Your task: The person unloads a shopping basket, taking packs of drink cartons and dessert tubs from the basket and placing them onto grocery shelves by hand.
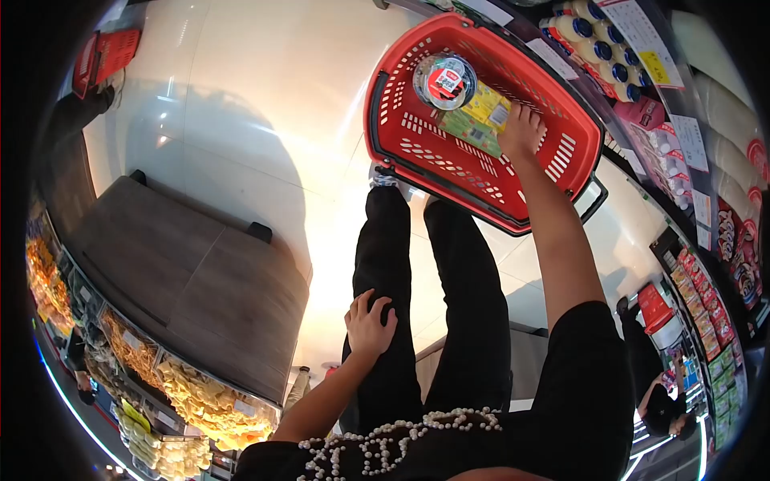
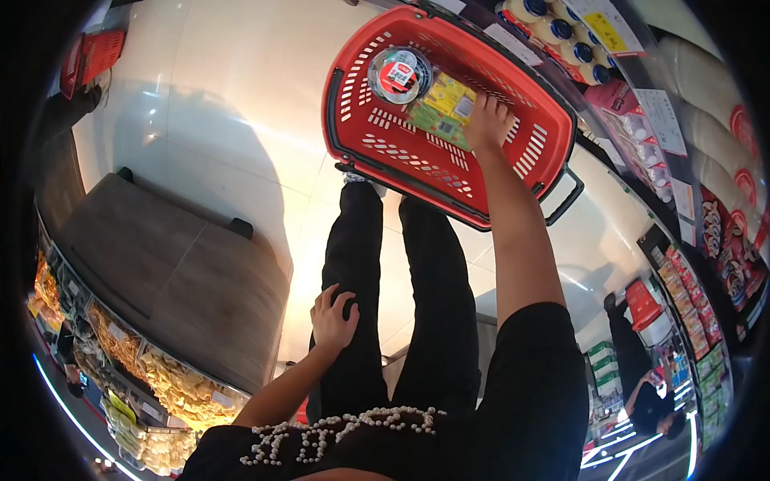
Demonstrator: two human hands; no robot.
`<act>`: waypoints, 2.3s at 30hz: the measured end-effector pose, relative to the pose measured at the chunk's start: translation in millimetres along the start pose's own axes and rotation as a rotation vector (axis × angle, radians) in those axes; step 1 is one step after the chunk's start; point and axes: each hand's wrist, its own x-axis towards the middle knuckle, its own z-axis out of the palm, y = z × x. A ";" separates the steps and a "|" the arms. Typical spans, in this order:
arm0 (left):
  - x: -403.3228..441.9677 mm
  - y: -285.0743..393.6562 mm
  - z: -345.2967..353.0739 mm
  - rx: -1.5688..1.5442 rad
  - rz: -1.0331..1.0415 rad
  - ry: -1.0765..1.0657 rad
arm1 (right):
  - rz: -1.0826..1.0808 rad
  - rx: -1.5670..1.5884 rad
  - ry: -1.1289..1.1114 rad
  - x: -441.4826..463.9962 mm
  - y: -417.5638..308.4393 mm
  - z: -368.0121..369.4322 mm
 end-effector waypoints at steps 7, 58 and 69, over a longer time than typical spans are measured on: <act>-4.1 9.1 -4.0 0.030 -0.014 0.008 | -0.110 -0.002 0.056 -59.2 20.6 -51.1; -280.7 342.9 -384.0 -1.494 0.944 -0.435 | -0.264 2.398 0.374 -496.4 143.3 -605.1; -242.0 382.7 -316.2 -1.500 0.923 -0.837 | -0.583 1.033 0.731 -533.7 203.0 -699.3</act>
